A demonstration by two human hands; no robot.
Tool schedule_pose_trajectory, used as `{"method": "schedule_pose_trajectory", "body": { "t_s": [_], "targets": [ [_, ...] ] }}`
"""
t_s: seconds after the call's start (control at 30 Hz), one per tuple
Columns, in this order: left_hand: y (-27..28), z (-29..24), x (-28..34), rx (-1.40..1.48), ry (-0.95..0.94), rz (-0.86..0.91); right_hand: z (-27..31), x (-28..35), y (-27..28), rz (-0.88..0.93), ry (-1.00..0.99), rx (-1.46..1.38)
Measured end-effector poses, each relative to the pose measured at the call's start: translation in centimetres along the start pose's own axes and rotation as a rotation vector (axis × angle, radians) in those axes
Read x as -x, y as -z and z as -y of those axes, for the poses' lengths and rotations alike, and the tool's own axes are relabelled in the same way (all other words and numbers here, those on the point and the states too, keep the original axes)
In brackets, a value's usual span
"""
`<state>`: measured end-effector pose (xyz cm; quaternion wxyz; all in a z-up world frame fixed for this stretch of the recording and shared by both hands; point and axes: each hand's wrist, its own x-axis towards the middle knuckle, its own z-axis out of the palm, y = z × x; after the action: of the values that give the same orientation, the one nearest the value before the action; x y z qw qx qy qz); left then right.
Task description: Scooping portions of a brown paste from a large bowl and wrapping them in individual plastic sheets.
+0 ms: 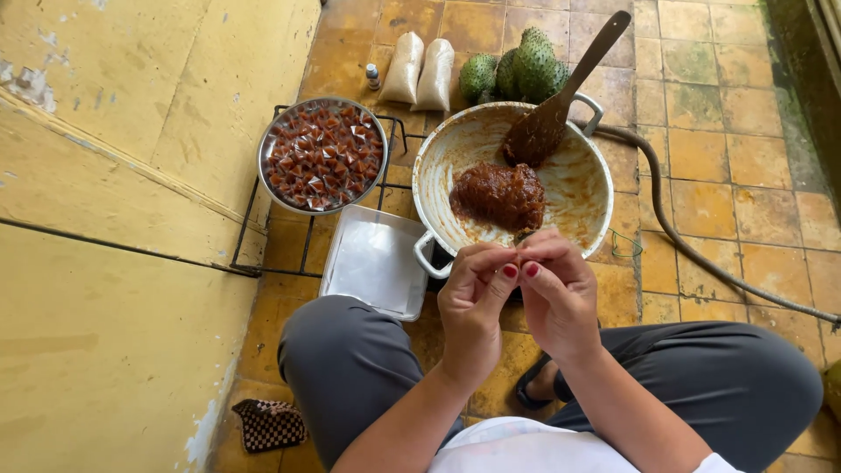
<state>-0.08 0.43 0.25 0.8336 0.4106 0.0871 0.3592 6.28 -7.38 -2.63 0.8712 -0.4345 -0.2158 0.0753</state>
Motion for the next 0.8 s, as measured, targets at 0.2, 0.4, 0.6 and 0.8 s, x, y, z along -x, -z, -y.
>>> {"method": "schedule_pose_trajectory", "body": {
  "t_s": [0.2, 0.4, 0.6, 0.8],
  "targets": [
    [0.3, 0.5, 0.3, 0.028, -0.036, 0.026, 0.6, 0.4, -1.3, -0.014, 0.031, -0.010],
    [-0.1, 0.2, 0.3, 0.040, -0.035, 0.037, 0.5, 0.7, -1.4, -0.037, 0.041, -0.008],
    [-0.3, -0.1, 0.3, 0.030, -0.048, 0.043, 0.6, 1.0, -1.7, -0.046, 0.065, 0.008],
    [-0.1, -0.1, 0.3, -0.006, -0.065, 0.084, 0.5, 1.3, -1.2, -0.035, 0.074, 0.024]
  ]
}}
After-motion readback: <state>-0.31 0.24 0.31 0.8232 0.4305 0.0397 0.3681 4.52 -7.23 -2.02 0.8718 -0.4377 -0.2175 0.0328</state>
